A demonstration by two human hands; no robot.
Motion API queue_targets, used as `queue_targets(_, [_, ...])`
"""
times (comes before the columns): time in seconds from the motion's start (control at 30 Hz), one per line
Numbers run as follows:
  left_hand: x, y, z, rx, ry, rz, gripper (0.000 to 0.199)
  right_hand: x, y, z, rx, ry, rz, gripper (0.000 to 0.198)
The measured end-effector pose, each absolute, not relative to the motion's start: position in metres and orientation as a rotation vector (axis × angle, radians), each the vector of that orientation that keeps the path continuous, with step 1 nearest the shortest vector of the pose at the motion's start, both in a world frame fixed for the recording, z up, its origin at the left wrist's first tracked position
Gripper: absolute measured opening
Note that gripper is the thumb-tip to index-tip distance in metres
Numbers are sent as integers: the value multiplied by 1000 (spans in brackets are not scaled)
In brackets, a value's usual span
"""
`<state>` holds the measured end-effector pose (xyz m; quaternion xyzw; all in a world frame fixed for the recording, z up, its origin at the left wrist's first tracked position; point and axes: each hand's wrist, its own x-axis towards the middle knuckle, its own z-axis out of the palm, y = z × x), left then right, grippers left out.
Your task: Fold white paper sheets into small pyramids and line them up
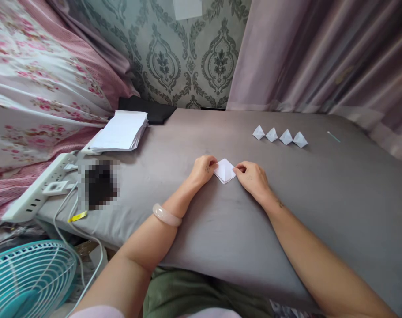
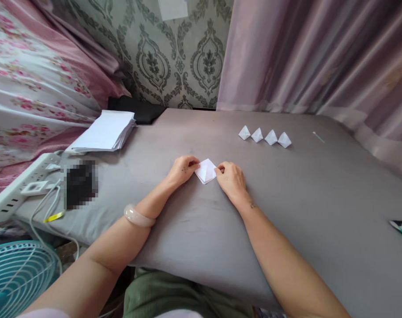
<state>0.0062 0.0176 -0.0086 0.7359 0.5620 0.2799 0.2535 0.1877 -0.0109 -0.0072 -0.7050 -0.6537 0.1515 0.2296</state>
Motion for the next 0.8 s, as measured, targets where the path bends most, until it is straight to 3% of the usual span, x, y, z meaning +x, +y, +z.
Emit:
queue_targets(0.13, [6,19,-12,2186,1542,694,19,188,-9,-16,-1744,-1919,241,20])
queue_targets(0.3, [1,21,-15,2235,1462,707,21,190,-8,-22,-1323,-2159,273,34])
queue_targets(0.6, [-10,27,-12,2116,1341,711,28,197,-25,2,-1299,-2541,257,56])
queue_targets(0.8, [-16,28,-9,2074,1304,691,30,197,-30,7,-1346,-2623,241,57])
